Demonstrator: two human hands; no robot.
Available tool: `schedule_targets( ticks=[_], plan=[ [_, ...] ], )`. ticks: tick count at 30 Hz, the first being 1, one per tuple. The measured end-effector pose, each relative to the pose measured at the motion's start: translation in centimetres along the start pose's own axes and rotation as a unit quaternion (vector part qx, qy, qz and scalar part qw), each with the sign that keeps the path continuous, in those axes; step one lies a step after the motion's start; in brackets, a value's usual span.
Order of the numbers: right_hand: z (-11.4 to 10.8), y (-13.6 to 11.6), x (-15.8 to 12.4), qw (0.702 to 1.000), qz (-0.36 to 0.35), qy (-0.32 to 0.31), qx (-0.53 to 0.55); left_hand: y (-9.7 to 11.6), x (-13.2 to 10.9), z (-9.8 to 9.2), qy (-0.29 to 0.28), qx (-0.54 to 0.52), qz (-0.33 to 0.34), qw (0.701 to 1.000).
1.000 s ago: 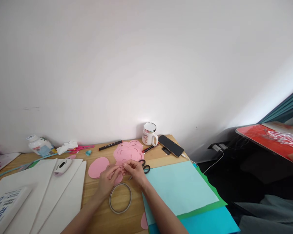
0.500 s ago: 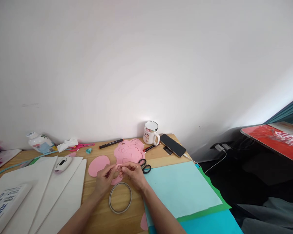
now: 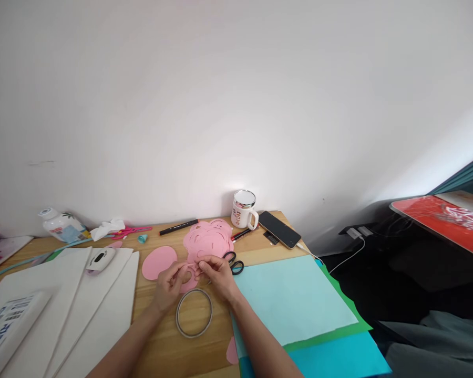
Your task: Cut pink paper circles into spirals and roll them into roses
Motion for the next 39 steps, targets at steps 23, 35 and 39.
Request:
schedule_targets(
  ticks=[23,35,39],
  plan=[
    [0.61,0.55,-0.41,1.0,0.017,-0.015,-0.012,-0.29,-0.1,0.4,-0.009,-0.013,-0.013,1.0],
    [0.79,0.21,-0.53,0.999,0.019,-0.015,-0.029,0.1,-0.18,0.53,-0.016,0.0,-0.002,1.0],
    [0.87,0.09,-0.51,0.999,0.012,-0.014,-0.031,0.29,-0.19,0.6,-0.02,0.004,0.002,1.0]
  ],
)
Point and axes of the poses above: each hand's wrist, its own x-axis towards the middle knuckle, its own z-axis out of the palm, y = z × x, the point moved 10 cm from there along x, towards the middle knuckle, and after that the axes turned 11 degrees about -z, right-handed, at the moved point
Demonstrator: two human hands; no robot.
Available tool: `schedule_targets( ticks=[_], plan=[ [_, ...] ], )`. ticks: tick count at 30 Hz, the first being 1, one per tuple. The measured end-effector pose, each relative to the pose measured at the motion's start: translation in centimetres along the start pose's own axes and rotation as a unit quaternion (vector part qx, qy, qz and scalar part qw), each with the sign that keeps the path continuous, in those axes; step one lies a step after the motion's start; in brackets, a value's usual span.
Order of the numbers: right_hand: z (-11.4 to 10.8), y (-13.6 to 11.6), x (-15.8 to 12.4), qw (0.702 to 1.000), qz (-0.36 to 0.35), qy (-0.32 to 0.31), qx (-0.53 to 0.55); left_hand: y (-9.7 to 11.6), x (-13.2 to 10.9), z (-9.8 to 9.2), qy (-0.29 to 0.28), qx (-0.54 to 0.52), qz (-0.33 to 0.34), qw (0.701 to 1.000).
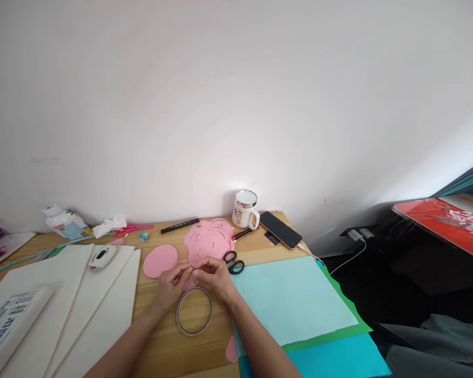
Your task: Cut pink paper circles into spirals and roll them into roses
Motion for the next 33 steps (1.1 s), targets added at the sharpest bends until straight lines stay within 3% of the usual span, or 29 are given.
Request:
schedule_targets(
  ticks=[21,33],
  plan=[
    [-0.4,-0.5,0.3,0.995,-0.064,-0.012,-0.078,-0.3,0.0,0.3,-0.002,0.027,0.017,0.999],
    [-0.4,-1.2,0.3,0.993,-0.083,-0.022,-0.084,-0.8,0.2,-0.7,0.065,0.028,0.042,0.997]
  ],
)
Point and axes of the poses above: each hand's wrist, its own x-axis towards the middle knuckle, its own z-axis out of the palm, y = z × x, the point moved 10 cm from there along x, towards the middle knuckle, and after that the axes turned 11 degrees about -z, right-handed, at the moved point
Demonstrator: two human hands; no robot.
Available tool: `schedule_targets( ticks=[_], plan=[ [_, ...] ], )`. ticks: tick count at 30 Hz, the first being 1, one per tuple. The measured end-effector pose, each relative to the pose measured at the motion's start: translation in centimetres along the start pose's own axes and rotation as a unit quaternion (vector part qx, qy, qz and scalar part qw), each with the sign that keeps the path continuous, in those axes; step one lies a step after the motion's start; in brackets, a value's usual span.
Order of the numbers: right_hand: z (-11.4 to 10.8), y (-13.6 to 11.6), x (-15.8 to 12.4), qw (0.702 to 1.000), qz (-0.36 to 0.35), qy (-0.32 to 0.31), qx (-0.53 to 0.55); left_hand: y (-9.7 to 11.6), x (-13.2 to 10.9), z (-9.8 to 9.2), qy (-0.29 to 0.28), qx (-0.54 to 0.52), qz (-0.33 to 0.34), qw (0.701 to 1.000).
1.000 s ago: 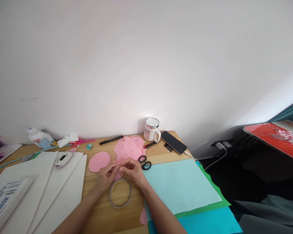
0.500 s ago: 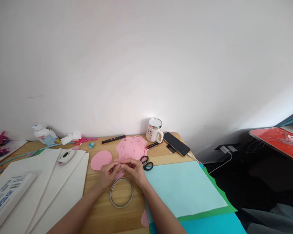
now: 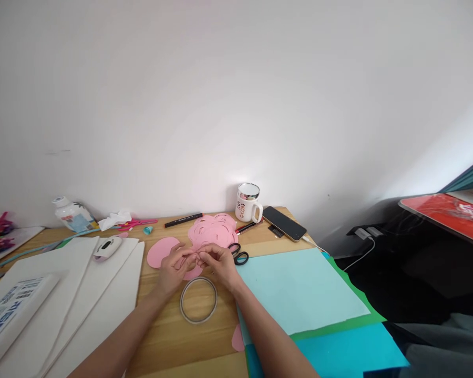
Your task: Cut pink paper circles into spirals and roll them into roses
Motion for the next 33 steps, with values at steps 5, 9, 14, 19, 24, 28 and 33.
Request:
schedule_targets(
  ticks=[5,9,14,19,24,28,33],
  plan=[
    [0.0,-0.1,0.1,1.0,-0.005,-0.006,0.004,0.9,-0.1,0.1,0.002,0.012,0.036,0.999],
    [-0.3,-0.1,0.2,1.0,-0.01,0.001,0.001,1.1,0.0,-0.3,0.014,0.013,0.041,0.999],
    [-0.6,0.1,0.4,1.0,-0.02,0.009,-0.006,1.1,0.0,-0.4,0.015,0.011,0.038,0.999],
    [-1.1,0.5,0.4,0.999,-0.026,0.028,-0.008,1.4,0.0,-0.2,0.007,-0.001,0.045,0.999],
    [-1.6,0.3,0.2,0.999,-0.025,0.046,-0.009,1.5,0.1,0.0,-0.019,-0.005,0.021,1.0],
    [-1.5,0.0,0.1,0.999,-0.022,0.047,-0.008,1.5,0.0,0.3,-0.035,-0.001,0.016,0.999],
    [-0.9,-0.1,0.1,1.0,-0.017,0.023,0.006,1.1,0.1,0.4,-0.035,0.0,0.013,0.999]
  ],
)
Point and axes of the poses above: each hand's wrist, its own x-axis towards the middle knuckle, its own z-axis out of the palm, y = z × x, the point moved 10 cm from there along x, towards the middle knuckle, and after that the axes turned 11 degrees about -z, right-handed, at the moved point
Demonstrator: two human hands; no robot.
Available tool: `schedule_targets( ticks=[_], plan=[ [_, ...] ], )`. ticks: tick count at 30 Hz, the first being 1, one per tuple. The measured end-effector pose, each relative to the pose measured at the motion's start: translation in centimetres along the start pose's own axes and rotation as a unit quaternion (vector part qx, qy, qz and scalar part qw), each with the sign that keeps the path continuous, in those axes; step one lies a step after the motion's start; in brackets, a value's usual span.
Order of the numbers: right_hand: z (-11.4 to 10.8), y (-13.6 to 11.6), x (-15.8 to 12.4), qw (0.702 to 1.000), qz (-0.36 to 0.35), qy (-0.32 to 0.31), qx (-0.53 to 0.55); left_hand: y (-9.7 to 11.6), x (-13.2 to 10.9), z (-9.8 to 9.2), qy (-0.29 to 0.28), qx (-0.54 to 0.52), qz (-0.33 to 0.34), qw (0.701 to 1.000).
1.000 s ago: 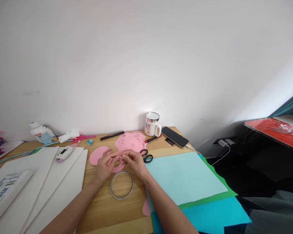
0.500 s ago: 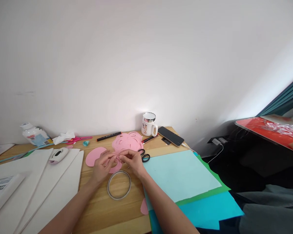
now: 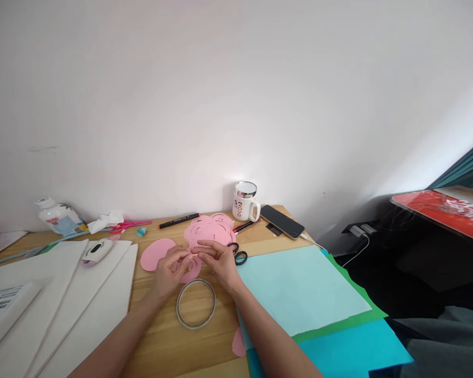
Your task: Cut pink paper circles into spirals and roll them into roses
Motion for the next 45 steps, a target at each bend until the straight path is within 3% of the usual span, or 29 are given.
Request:
schedule_targets(
  ticks=[13,25,36,45],
  plan=[
    [-1.7,-0.1,-0.1,0.996,0.021,0.073,-0.047,-1.7,0.0,0.1,0.018,0.0,-0.036,0.999],
    [-2.1,-0.3,-0.4,0.991,0.022,0.122,-0.045,-1.3,0.0,0.3,-0.013,-0.051,-0.057,0.997],
    [-1.6,-0.5,-0.2,0.994,-0.02,0.078,-0.079,-1.9,-0.1,1.5,-0.071,-0.113,-0.084,0.987],
    [-0.6,-0.8,-0.3,0.993,-0.028,0.041,-0.109,-0.9,0.1,1.6,-0.092,-0.098,-0.053,0.989]
  ],
)
Point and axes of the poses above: each hand's wrist, its own x-axis towards the middle knuckle, its own z-axis out of the palm, y = z × x, the point moved 10 cm from there along x, towards the middle knuckle, and after that the axes turned 11 degrees about -z, right-handed, at the moved point
